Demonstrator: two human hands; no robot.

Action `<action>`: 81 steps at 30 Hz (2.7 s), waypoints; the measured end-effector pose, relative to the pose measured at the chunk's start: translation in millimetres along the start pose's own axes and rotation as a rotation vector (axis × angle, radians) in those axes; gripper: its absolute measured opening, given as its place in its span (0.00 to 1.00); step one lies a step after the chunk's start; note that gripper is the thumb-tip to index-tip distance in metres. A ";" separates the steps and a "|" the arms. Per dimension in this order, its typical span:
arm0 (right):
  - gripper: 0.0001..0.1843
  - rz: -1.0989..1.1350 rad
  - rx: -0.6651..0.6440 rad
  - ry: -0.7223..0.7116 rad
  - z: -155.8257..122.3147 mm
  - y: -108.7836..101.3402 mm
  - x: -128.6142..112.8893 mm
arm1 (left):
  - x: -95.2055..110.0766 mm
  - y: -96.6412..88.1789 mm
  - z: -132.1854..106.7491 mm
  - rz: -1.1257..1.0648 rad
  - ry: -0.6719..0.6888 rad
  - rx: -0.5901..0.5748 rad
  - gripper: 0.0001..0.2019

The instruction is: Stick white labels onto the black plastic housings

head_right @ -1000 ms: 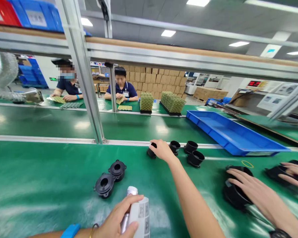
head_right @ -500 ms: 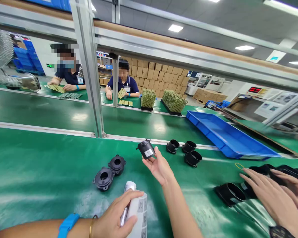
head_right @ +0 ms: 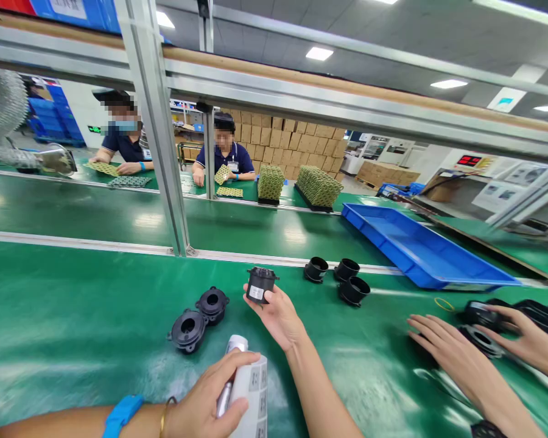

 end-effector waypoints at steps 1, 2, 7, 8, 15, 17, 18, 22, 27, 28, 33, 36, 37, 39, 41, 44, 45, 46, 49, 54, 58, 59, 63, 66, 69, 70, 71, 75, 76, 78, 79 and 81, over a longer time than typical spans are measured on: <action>0.24 -0.050 -0.009 -0.034 1.8 -2.5 1.3 | -0.7 0.2 0.0 -0.002 0.017 -0.008 0.30; 0.25 -0.116 -0.012 -0.067 4.2 -5.8 2.2 | -0.9 0.2 -0.1 -0.006 0.032 -0.012 0.30; 0.30 -0.458 0.004 -0.154 22.8 -28.0 0.8 | 2.4 -0.6 -2.1 -0.040 -0.024 -0.017 0.31; 0.33 -0.509 0.009 -0.151 27.1 -32.4 0.6 | 2.8 -0.6 -2.3 -0.057 -0.052 -0.016 0.32; 0.33 -0.946 0.045 -0.186 43.2 -49.2 9.9 | 12.2 -6.3 7.8 -0.529 -0.139 0.077 0.40; 0.40 -0.997 0.047 -0.196 42.7 -49.6 12.7 | 18.3 -12.6 12.9 -0.585 -0.169 0.079 0.32; 0.44 -1.012 0.049 -0.196 42.2 -49.5 13.6 | 20.9 -16.2 15.0 -0.591 -0.173 0.076 0.27; 0.48 -1.081 0.065 -0.215 40.2 -50.1 14.2 | 22.8 -28.0 20.1 -0.566 -0.140 0.052 0.23; 0.50 -1.198 0.178 -0.231 22.0 -53.9 1.0 | 14.7 -31.2 21.7 -0.595 -0.153 0.032 0.30; 0.46 -1.217 0.236 -0.240 12.2 -53.2 -4.6 | 13.9 -31.1 22.1 -0.614 -0.161 0.030 0.32; 0.20 -1.095 0.296 -0.216 -63.1 -31.7 -19.2 | 17.3 -32.6 27.9 -0.670 -0.223 -0.020 0.30; 0.21 -1.012 0.088 -0.063 -103.3 -20.3 1.4 | 24.9 -34.0 31.2 -0.530 -0.236 -0.055 0.25; 0.22 -1.022 0.080 -0.033 -112.5 -20.2 11.3 | 27.4 -33.8 30.8 -0.455 -0.232 -0.042 0.26; 0.20 -1.012 0.167 -0.019 -124.6 -24.8 31.8 | 30.8 -31.6 26.1 -0.304 -0.203 0.024 0.30; 0.21 -0.906 0.284 -0.027 -131.2 -31.0 50.0 | 30.3 -26.5 16.0 -0.175 -0.165 0.119 0.37; 0.24 -0.719 0.426 -0.049 -138.8 -35.9 67.7 | 24.4 -16.7 -3.2 0.023 -0.128 0.236 0.41; 0.24 -0.669 0.455 -0.059 -141.4 -35.7 71.0 | 23.1 -13.9 -8.7 0.082 -0.118 0.268 0.40; 0.24 -0.634 0.470 -0.063 -144.1 -34.8 73.4 | 22.7 -11.4 -13.2 0.124 -0.113 0.289 0.38; 0.21 -0.605 0.478 -0.083 -150.4 -31.4 76.1 | 27.7 -6.4 -19.3 0.148 -0.161 0.284 0.32; 0.17 -0.718 0.352 -0.109 -148.5 -23.7 74.3 | 38.1 -4.8 -10.8 0.025 -0.289 0.225 0.29; 0.30 -0.557 0.469 -0.070 -144.1 -17.1 72.3 | 30.1 -9.7 0.3 -0.175 -0.261 0.291 0.22; 0.36 -0.540 0.479 -0.077 -143.2 -16.3 71.5 | 26.5 -11.0 2.0 -0.219 -0.246 0.298 0.22; 0.39 -0.660 0.452 -0.089 -141.7 -21.3 69.9 | 15.6 -14.4 2.5 -0.275 -0.220 0.264 0.22; 0.29 -0.778 0.491 -0.065 -144.2 -28.2 70.3 | 16.0 -16.1 -1.0 -0.191 -0.228 0.252 0.21; 0.25 -0.826 0.510 -0.060 -147.9 -29.0 68.1 | 20.4 -17.4 -2.7 -0.123 -0.235 0.244 0.20; 0.25 -0.843 0.513 -0.062 -149.1 -27.9 66.4 | 21.6 -17.8 -2.7 -0.114 -0.239 0.238 0.20; 0.25 -0.859 0.517 -0.065 -150.1 -26.4 64.5 | 22.4 -18.1 -2.5 -0.106 -0.244 0.229 0.20; 0.21 -0.892 0.522 -0.119 -152.3 -22.0 57.7 | 23.3 -18.7 -1.4 -0.054 -0.263 0.189 0.20; 0.19 -0.893 0.508 -0.138 -152.3 -22.6 57.6 | 23.6 -18.7 -1.3 -0.043 -0.264 0.185 0.20; 0.16 -0.876 0.468 -0.154 -152.0 -27.1 60.3 | 24.6 -18.4 -1.1 -0.027 -0.259 0.181 0.20; 0.16 -0.850 0.448 -0.148 -151.8 -30.9 62.9 | 25.2 -18.1 -1.0 -0.022 -0.258 0.181 0.20; 0.17 -0.773 0.421 -0.105 -151.7 -39.7 68.7 | 26.1 -17.2 -1.3 -0.010 -0.261 0.178 0.19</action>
Point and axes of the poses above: each hand's wrist, its own z-axis towards the middle knuckle, its own y-axis out of the palm, x = y × z, the point moved 2 cm from there along z, towards the middle knuckle, and after that the axes turned 4 degrees about -z, right-handed, at the moved point
